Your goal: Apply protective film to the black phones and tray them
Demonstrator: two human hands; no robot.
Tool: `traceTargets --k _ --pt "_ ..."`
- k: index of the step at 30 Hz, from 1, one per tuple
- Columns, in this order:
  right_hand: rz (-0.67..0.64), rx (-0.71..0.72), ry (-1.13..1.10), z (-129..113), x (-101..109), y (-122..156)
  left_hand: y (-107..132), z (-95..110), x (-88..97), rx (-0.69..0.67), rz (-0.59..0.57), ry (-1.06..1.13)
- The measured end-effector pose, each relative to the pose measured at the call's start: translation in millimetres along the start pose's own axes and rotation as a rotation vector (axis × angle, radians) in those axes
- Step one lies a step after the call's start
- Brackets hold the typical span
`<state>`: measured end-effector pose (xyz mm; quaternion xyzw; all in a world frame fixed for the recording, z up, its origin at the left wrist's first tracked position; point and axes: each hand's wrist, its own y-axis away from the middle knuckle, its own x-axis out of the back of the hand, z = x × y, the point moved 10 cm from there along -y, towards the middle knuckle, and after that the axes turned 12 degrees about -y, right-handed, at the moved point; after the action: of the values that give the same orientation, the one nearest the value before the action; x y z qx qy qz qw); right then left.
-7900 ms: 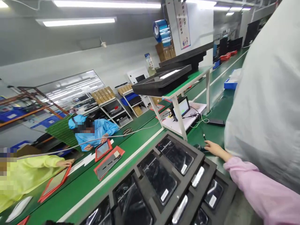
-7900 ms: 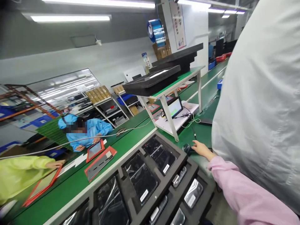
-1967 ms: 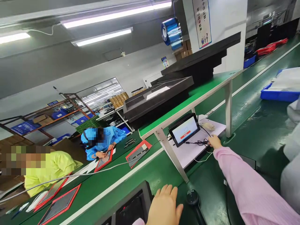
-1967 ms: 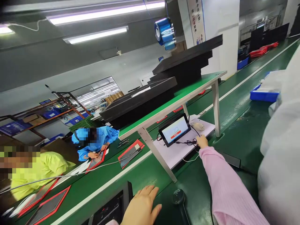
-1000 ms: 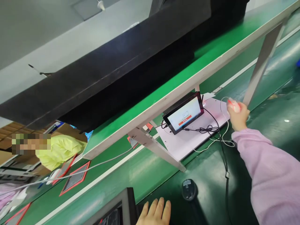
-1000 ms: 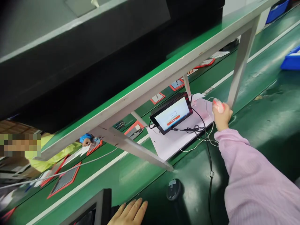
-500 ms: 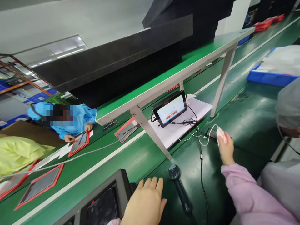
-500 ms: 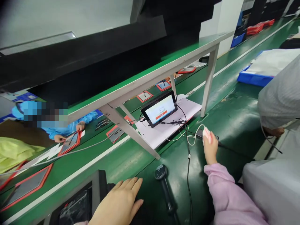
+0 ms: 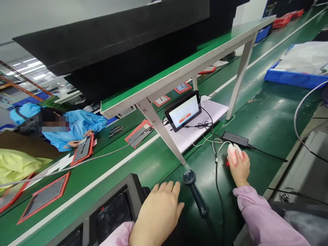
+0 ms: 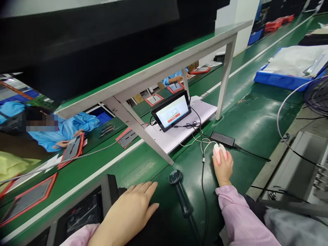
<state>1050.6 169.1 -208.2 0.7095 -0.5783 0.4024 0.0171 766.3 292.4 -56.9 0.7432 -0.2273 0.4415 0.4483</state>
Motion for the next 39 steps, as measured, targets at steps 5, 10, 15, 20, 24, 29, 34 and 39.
traceTargets --k 5,10,15,20,24,29,34,39 --pt "-0.115 0.07 0.173 6 -14 13 3 -3 -0.8 0.02 0.011 0.049" --pt "-0.191 0.154 0.289 14 -16 8 3 -4 -0.9 0.025 -0.003 0.063" --pt "-0.182 0.19 0.329 24 -17 7 4 -8 -0.5 0.048 -0.008 0.047" --pt "-0.179 0.215 0.321 27 -24 4 4 -12 -6.0 0.047 -0.033 0.001" --pt "-0.181 0.252 0.304 25 -27 2 4 -14 -6.2 0.041 0.013 -0.002" --pt "-0.18 0.287 0.288 22 -27 3 6 -17 -2.5 0.053 0.085 0.032" --pt "-0.171 0.283 0.296 23 -26 4 6 -16 -1.4 0.032 0.108 0.022" --pt "-0.176 0.284 0.3 23 -25 6 3 -15 -5.5 0.011 0.079 -0.024"
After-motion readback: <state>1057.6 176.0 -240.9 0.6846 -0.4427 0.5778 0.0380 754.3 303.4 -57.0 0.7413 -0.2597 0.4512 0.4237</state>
